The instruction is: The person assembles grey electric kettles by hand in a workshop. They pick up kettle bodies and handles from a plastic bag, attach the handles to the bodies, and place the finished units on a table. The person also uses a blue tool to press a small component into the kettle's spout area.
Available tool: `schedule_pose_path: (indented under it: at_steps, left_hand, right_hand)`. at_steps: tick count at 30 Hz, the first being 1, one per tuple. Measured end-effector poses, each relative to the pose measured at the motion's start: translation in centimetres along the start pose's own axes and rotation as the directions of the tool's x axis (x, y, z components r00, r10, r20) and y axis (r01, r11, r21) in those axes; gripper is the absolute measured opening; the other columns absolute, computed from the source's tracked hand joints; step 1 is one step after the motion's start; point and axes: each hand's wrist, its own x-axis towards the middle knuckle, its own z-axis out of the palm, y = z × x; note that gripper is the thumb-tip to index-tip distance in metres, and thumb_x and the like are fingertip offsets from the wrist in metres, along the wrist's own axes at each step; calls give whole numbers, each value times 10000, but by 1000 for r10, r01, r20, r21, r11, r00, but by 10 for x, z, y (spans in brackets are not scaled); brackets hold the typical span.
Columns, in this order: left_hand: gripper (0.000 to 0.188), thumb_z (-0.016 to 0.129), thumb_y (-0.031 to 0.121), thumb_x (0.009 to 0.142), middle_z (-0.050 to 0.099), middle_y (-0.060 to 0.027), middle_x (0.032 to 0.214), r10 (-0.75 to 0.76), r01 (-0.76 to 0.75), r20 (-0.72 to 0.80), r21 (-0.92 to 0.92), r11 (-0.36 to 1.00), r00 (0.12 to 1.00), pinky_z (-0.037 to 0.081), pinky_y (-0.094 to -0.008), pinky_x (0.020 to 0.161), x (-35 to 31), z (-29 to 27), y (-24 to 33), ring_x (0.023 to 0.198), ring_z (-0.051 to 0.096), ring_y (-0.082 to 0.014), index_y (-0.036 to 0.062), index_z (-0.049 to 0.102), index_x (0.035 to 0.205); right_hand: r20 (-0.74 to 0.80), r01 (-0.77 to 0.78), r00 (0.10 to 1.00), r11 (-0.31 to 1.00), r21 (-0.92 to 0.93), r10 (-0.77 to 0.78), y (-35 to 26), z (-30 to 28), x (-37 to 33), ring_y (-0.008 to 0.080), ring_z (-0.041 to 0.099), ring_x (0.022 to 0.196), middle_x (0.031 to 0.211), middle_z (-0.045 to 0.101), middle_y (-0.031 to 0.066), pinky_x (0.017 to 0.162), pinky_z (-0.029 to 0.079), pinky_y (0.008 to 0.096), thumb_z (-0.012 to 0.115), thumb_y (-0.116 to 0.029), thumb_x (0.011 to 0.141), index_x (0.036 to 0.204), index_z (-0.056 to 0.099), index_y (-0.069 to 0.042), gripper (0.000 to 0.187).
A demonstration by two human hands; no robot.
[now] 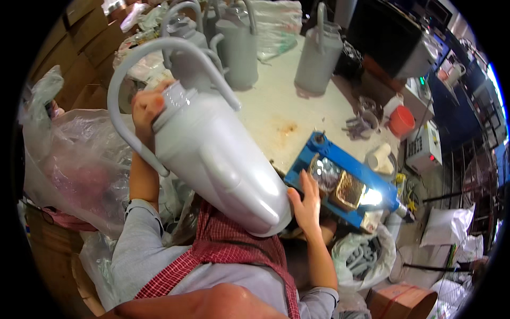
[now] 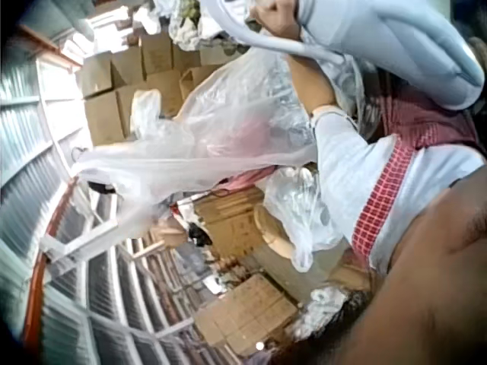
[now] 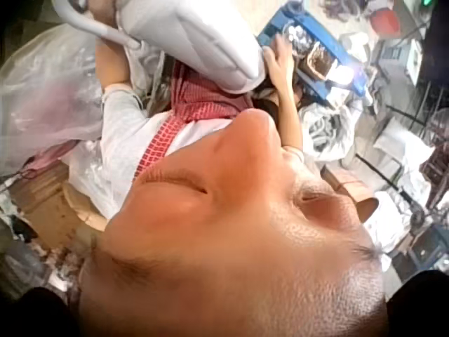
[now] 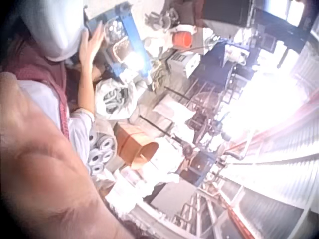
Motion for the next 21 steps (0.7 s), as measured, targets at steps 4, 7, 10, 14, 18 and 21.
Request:
schedule_pose_path:
  at_steps: [4, 7, 10, 14, 18, 21]
  left_hand:
    - [438, 587, 328, 915, 475, -55, 585, 62, -165, 318, 311, 936, 946, 438, -408, 920, 73, -15, -10, 568, 478, -184, 24, 544, 603]
    - [392, 479, 439, 968, 610, -65, 1070, 46, -43, 51, -71, 997, 998, 433, -369, 921, 121, 1, -54, 950, 544, -176, 70, 597, 1028]
    - [507, 528, 397, 962, 536, -68, 1359, -64, 66, 18, -309, 949, 998, 426, -338, 946, 118, 2, -83, 1191, 507, -161, 67, 440, 1337]
    - [613, 612, 326, 923, 420, -143, 1444, -116, 81, -178, -192, 978, 977, 288, -370, 1098, 118, 4, -135, 1339, 389, -209, 35, 351, 1395]
    - [556, 607, 244, 925, 415, -142, 1429, 327, -220, -454, 273, 937, 829, 252, -380, 1120, 66, -27, -162, 1349, 357, -241, 3, 371, 1366]
    - [604, 506, 332, 970, 347, -144, 1465, 68, 365, -725, 423, 830, 685, 241, -393, 1120, -12, -81, -253, 1335, 335, -290, 19, 298, 1443]
  right_hand:
    - [345, 28, 906, 849, 528, -245, -130, -18, 83, 184, 642, 896, 947, 672, 118, 812, 487, 318, 731, -223, 793, 1156, 601, -13, 439]
    - [-107, 139, 989, 899, 415, -104, -145, 18, 152, 103, 581, 705, 762, 646, 57, 647, 478, 276, 749, -155, 804, 943, 614, -14, 240]
    - [-162, 179, 980, 877, 446, -118, -129, 57, 187, 89, 513, 638, 693, 604, 36, 615, 454, 261, 771, -167, 808, 857, 585, -11, 247]
    - [-221, 169, 973, 853, 493, -65, -79, 135, 235, 86, 510, 625, 674, 585, 25, 599, 448, 259, 775, -180, 809, 833, 590, -14, 250]
    - [-308, 208, 951, 794, 571, -27, -30, 184, 260, 89, 517, 639, 695, 573, 9, 609, 440, 256, 763, -164, 816, 934, 630, 22, 257]
    - [-310, 251, 948, 759, 601, -68, -31, 213, 286, 68, 481, 513, 617, 529, 1, 472, 363, 224, 722, -141, 840, 875, 575, -7, 203]
